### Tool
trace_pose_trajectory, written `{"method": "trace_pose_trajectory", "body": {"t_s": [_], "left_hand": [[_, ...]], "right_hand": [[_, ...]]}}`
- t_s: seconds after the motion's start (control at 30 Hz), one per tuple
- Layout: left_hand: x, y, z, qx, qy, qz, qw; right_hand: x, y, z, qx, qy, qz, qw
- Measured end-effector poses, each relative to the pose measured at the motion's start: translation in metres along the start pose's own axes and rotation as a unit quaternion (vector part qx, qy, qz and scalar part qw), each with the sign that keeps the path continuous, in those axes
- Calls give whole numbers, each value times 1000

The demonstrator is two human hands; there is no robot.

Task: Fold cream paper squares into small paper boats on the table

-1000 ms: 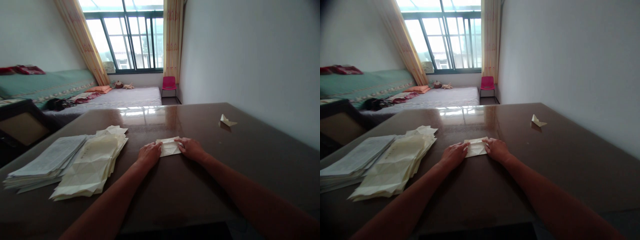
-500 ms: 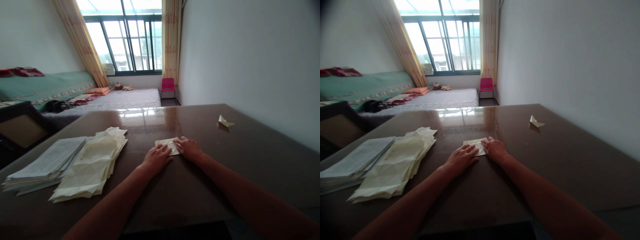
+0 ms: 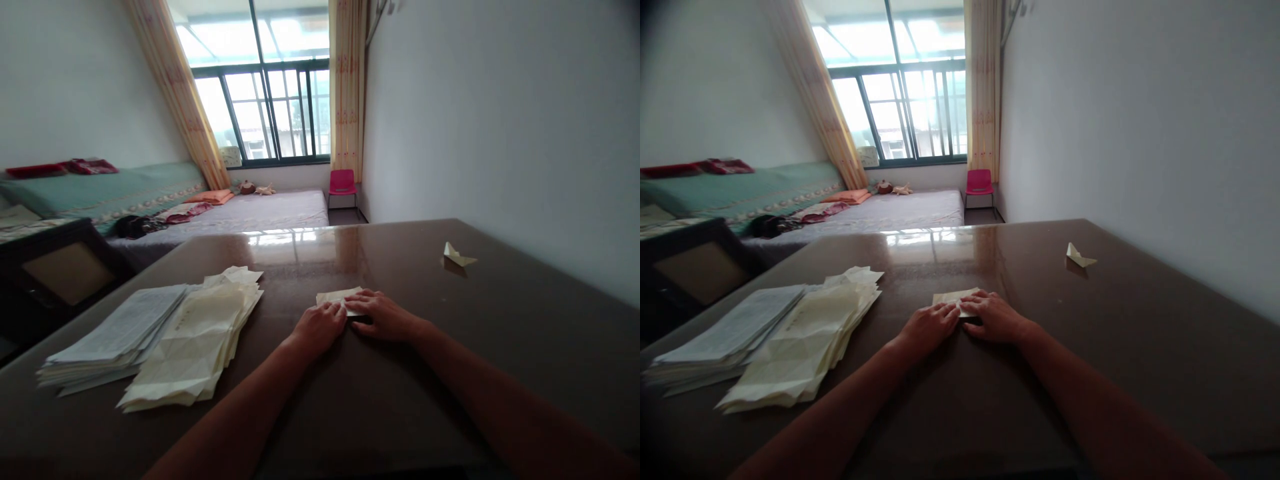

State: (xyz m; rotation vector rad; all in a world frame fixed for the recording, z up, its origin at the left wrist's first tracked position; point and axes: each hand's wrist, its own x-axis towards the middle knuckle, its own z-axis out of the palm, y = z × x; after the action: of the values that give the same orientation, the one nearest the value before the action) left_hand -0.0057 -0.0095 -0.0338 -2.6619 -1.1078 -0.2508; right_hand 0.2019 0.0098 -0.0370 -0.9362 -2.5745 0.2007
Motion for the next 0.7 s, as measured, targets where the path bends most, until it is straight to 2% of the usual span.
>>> {"method": "trace_pose_trajectory", "body": {"t_s": [0.17,0.33,0.5,0.7], "left_hand": [[-1,-7,1,-25,-6,-21,999],[-5,-13,-3,-64,3,-15,998],[-7,-17,-7,-57,-7,-43,997],[-6,-22,-8,-42,-22,-75,996]], "right_hand": [[4,11,0,44,29,-21,998],[-1,22,-8,36,42,15,998],[-8,10,-20,78,48,9,996],[-8,-2,-22,106,31,-10,994]]}}
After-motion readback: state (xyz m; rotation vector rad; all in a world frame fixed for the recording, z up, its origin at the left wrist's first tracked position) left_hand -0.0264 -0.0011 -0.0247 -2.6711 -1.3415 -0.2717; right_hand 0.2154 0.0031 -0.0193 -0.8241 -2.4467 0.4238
